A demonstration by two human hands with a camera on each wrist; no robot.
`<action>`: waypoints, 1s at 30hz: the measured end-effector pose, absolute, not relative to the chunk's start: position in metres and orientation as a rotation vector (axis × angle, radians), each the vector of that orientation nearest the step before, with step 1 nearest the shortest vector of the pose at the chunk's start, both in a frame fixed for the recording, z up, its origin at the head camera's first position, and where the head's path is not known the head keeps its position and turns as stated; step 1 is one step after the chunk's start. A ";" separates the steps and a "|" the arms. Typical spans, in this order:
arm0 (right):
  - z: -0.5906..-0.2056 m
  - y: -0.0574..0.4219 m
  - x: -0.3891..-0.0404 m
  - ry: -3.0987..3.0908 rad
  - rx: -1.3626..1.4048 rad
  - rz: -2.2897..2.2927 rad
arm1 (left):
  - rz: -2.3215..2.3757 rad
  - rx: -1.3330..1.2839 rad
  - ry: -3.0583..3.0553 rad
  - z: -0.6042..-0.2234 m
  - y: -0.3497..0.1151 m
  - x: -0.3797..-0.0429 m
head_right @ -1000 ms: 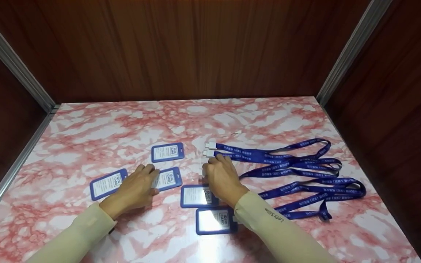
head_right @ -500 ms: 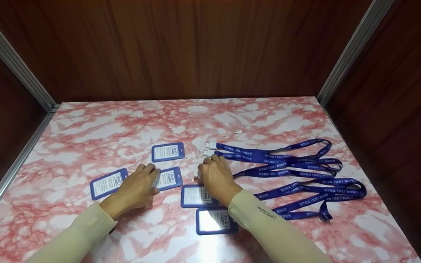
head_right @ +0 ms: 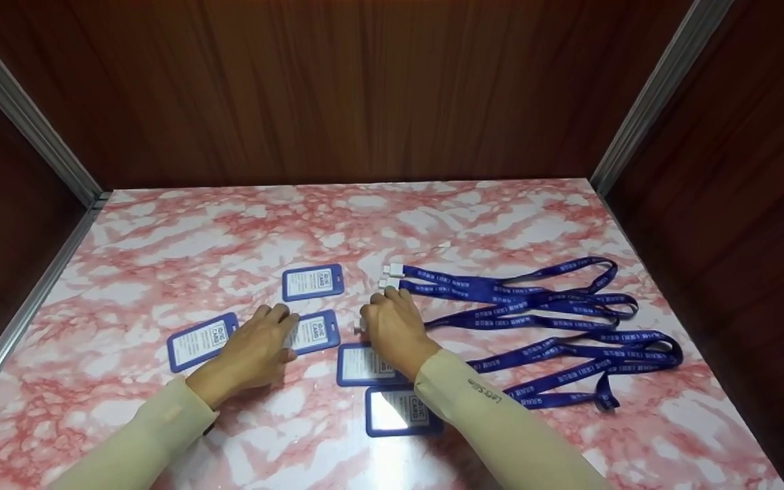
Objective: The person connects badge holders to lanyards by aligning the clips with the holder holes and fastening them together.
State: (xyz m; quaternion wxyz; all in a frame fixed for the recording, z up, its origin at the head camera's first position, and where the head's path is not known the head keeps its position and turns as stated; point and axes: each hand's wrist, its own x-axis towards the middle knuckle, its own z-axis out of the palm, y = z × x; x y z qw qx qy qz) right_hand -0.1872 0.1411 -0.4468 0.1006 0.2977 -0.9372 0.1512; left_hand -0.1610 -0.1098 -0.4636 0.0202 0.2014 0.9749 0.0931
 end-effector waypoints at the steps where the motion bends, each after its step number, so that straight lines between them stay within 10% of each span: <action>1: -0.447 0.140 -0.188 -2.769 0.884 0.450 | 0.289 0.632 3.028 -0.464 -0.110 -0.161; 30: -0.453 0.128 -0.191 -2.740 0.933 0.358 | 0.240 0.632 3.032 -0.464 -0.110 -0.160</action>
